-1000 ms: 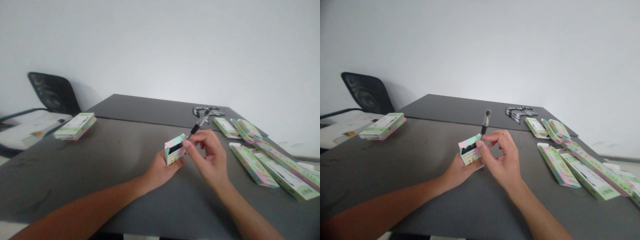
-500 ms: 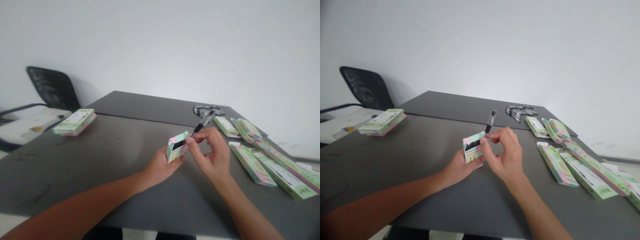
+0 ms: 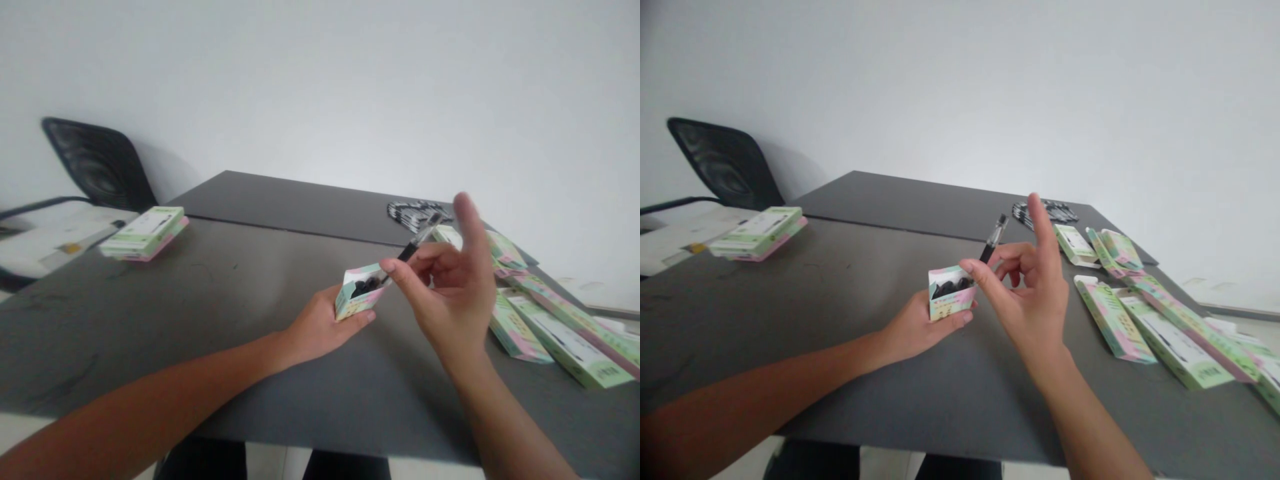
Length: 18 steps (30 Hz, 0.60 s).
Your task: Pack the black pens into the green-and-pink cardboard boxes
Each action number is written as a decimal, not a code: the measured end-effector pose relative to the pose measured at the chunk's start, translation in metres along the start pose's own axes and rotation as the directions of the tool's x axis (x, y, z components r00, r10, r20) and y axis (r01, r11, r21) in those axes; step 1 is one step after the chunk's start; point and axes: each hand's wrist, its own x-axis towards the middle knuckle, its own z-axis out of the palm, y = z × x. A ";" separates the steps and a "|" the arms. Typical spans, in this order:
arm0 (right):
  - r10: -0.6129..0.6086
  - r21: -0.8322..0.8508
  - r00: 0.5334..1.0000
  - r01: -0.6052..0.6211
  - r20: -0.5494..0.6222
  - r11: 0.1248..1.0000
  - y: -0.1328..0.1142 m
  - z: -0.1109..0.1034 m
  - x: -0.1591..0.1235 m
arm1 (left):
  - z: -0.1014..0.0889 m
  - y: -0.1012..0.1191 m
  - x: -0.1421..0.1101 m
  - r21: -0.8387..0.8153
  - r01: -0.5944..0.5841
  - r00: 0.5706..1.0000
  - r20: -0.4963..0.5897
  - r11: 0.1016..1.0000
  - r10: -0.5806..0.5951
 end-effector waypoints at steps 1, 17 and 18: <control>-0.002 0.015 1.000 0.002 0.018 1.000 0.000 -0.001 0.000 | 0.000 0.000 0.000 -0.004 0.002 1.000 0.005 1.000 -0.002; -0.230 -0.209 0.973 0.227 0.011 0.951 -0.013 -0.017 0.007 | 0.001 -0.001 -0.001 -0.090 0.026 0.998 0.064 0.996 -0.020; -0.218 -0.195 0.976 0.213 -0.003 0.957 -0.014 -0.017 0.007 | 0.001 -0.001 -0.001 -0.091 0.025 0.998 0.065 0.996 -0.019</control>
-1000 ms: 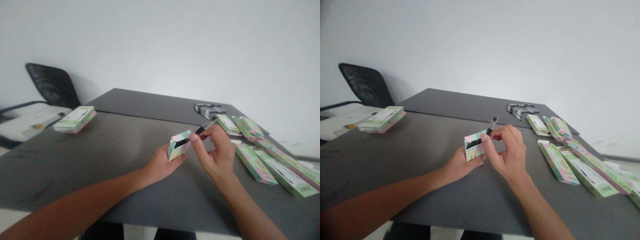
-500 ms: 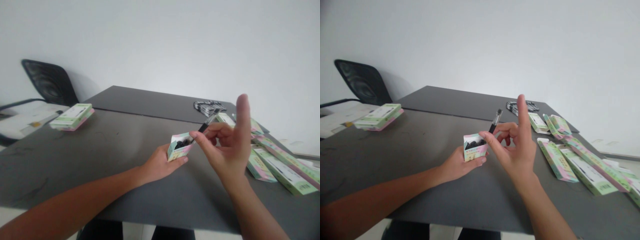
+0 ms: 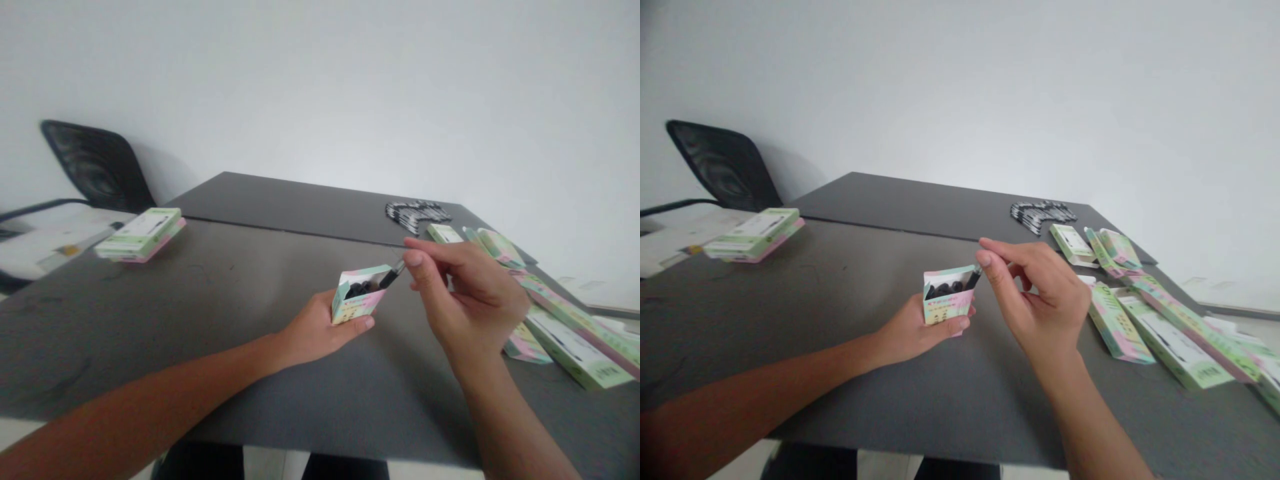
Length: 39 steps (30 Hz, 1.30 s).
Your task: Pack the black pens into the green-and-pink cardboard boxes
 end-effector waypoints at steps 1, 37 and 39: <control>0.012 0.005 1.000 -0.012 -0.007 1.000 -0.001 0.000 0.000 | 0.000 0.000 0.000 0.001 0.001 1.000 0.003 1.000 -0.001; 0.270 0.093 0.960 -0.277 0.079 0.956 -0.013 0.013 -0.011 | 0.013 0.012 -0.012 0.206 0.017 0.993 -0.120 0.979 0.008; 0.279 0.081 0.957 -0.286 0.083 0.955 -0.013 0.014 -0.011 | 0.013 0.011 -0.012 0.213 0.015 0.992 -0.128 0.977 0.013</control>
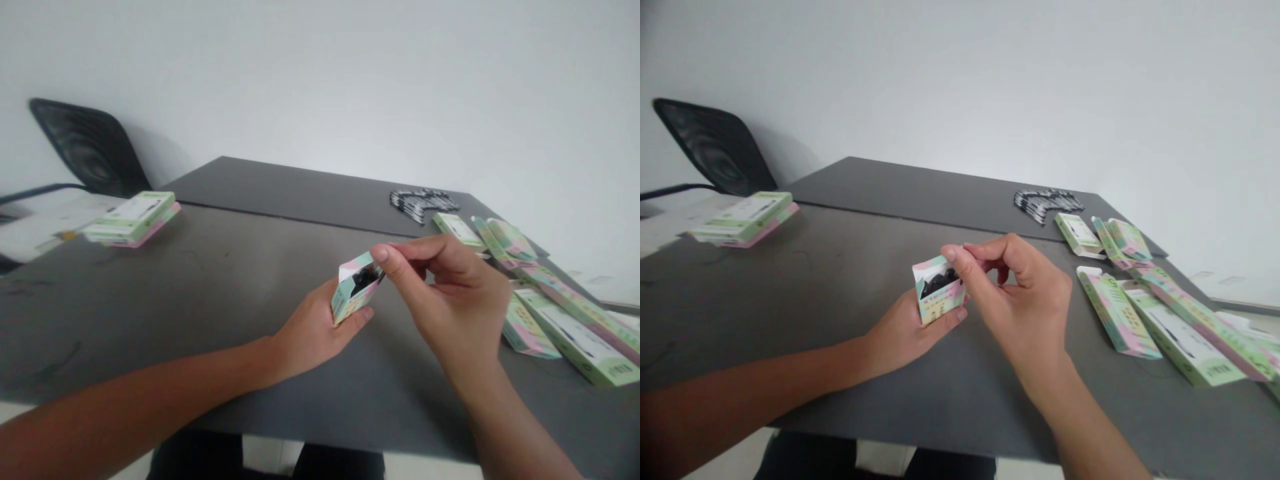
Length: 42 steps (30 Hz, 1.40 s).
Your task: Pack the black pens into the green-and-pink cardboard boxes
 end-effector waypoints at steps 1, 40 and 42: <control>-0.003 -0.005 1.000 0.003 -0.004 1.000 0.001 0.000 0.000 | 0.000 -0.001 0.000 0.013 -0.001 1.000 -0.001 1.000 0.001; -0.276 -0.263 0.960 0.278 0.046 0.924 0.007 -0.014 0.011 | -0.013 0.005 0.007 -0.077 0.021 0.973 0.231 0.997 -0.002; -0.290 -0.245 0.955 0.298 0.067 0.923 0.006 -0.014 0.009 | -0.013 0.005 0.006 -0.047 -0.021 0.976 0.217 0.999 0.031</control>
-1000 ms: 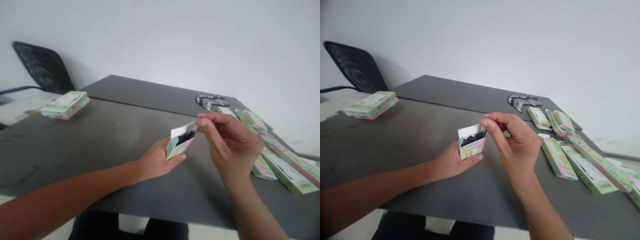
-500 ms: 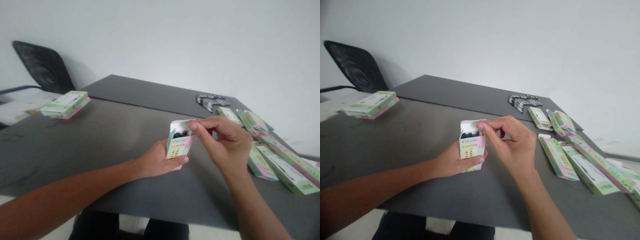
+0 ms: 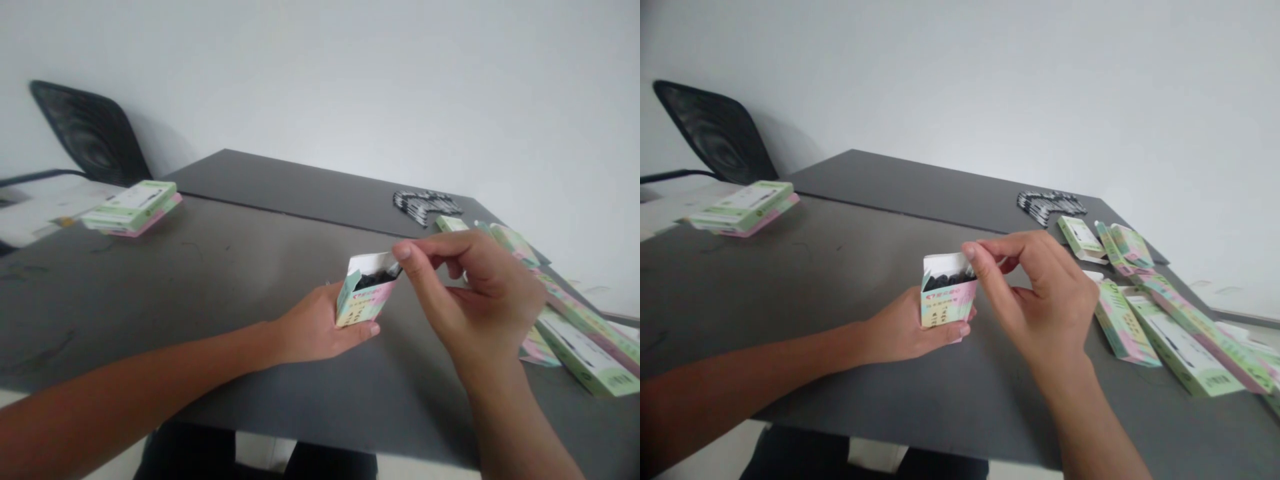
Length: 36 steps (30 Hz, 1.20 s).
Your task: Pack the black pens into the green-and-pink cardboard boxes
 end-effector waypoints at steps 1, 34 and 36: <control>-0.004 0.021 1.000 0.004 0.017 1.000 -0.001 0.000 -0.001 | 0.000 0.000 0.000 0.010 -0.007 1.000 -0.004 1.000 0.007; 0.013 0.191 0.941 0.055 -0.339 0.980 0.036 0.018 -0.005 | 0.000 -0.009 0.000 0.087 -0.127 0.963 -0.227 0.988 0.144; 0.047 0.220 0.945 0.027 -0.324 0.975 0.046 0.026 -0.005 | -0.001 -0.005 -0.001 0.128 -0.170 0.944 -0.263 0.977 0.198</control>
